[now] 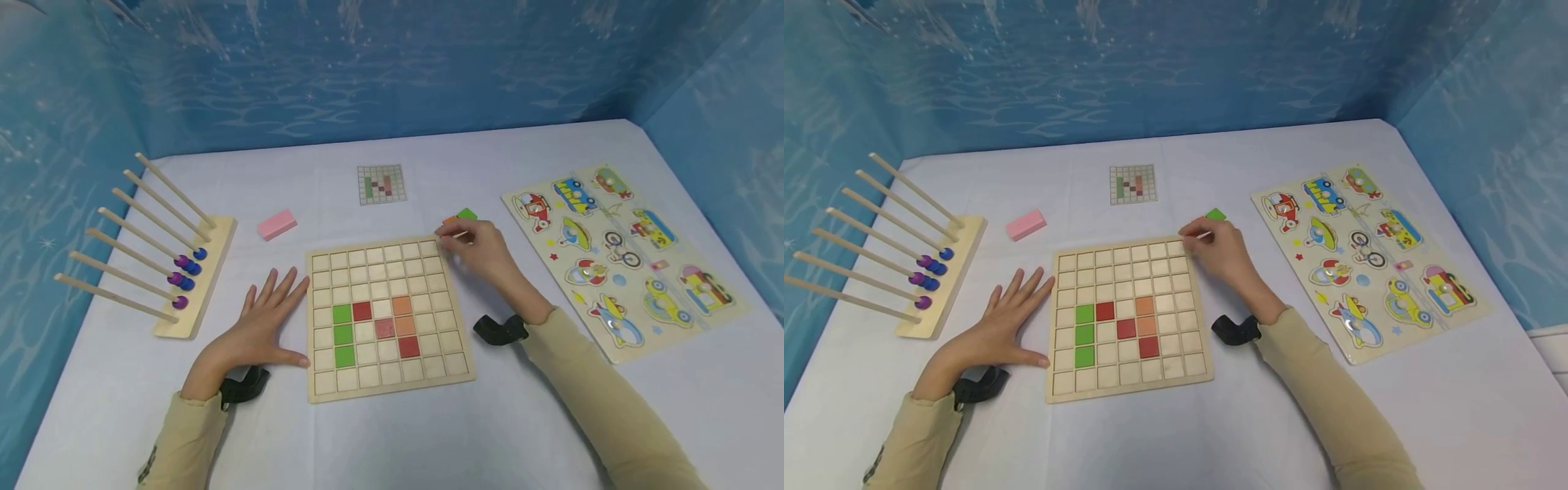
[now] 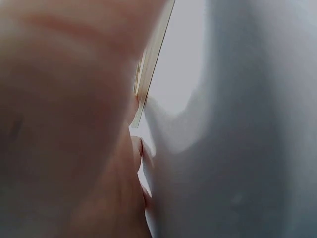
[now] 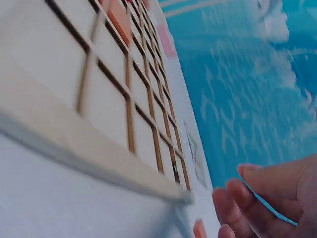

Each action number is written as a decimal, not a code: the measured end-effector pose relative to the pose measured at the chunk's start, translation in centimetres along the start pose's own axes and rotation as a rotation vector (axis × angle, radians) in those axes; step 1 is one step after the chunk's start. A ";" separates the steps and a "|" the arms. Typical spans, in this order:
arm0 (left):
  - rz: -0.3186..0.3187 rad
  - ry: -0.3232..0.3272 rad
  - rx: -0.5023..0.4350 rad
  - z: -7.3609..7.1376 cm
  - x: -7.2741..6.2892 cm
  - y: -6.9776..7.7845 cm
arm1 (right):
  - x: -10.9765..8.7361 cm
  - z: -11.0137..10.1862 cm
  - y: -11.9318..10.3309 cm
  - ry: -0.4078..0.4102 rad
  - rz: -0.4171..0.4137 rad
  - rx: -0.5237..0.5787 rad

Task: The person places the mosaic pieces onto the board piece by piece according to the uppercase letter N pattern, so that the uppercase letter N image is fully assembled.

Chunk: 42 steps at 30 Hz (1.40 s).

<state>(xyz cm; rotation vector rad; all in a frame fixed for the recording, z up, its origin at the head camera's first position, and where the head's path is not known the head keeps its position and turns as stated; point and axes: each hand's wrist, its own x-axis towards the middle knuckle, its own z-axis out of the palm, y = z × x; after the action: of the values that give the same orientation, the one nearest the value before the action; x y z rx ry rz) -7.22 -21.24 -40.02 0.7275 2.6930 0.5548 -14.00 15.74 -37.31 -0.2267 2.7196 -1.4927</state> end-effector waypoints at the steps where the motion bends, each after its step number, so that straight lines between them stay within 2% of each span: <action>1: 0.000 -0.001 -0.001 0.0 0.0 0.0 | 0.4 -0.3 0.4 0.035 0.024 0.011; 7: 0.001 -0.001 -0.007 0.0 0.0 0.0 | 1.9 -0.9 2.1 0.187 0.126 0.052; 10: 0.006 0.004 -0.009 0.0 0.0 0.1 | 2.2 -1.0 2.6 0.213 0.159 0.017; 13: 0.011 0.014 -0.009 0.0 -0.1 0.0 | 2.6 -1.1 3.0 0.195 0.174 -0.042; 18: 0.011 0.018 -0.008 0.1 -0.1 -0.1 | 3.4 -1.2 3.5 0.163 0.134 -0.160; 23: 0.005 0.008 -0.005 0.2 0.0 -0.2 | 3.8 -1.2 4.0 0.170 0.118 -0.231; 29: -0.003 -0.001 0.003 0.1 0.0 -0.2 | 3.9 -1.2 4.3 0.199 0.118 -0.237; 42: 0.004 0.006 -0.001 0.1 0.0 -0.2 | 3.4 -0.8 4.4 0.293 0.017 -0.208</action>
<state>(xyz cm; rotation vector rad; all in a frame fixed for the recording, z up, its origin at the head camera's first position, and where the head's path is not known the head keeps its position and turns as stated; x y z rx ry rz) -7.22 -21.33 -40.21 0.7323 2.6968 0.5599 -17.91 18.21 -40.46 0.0134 3.0990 -1.3325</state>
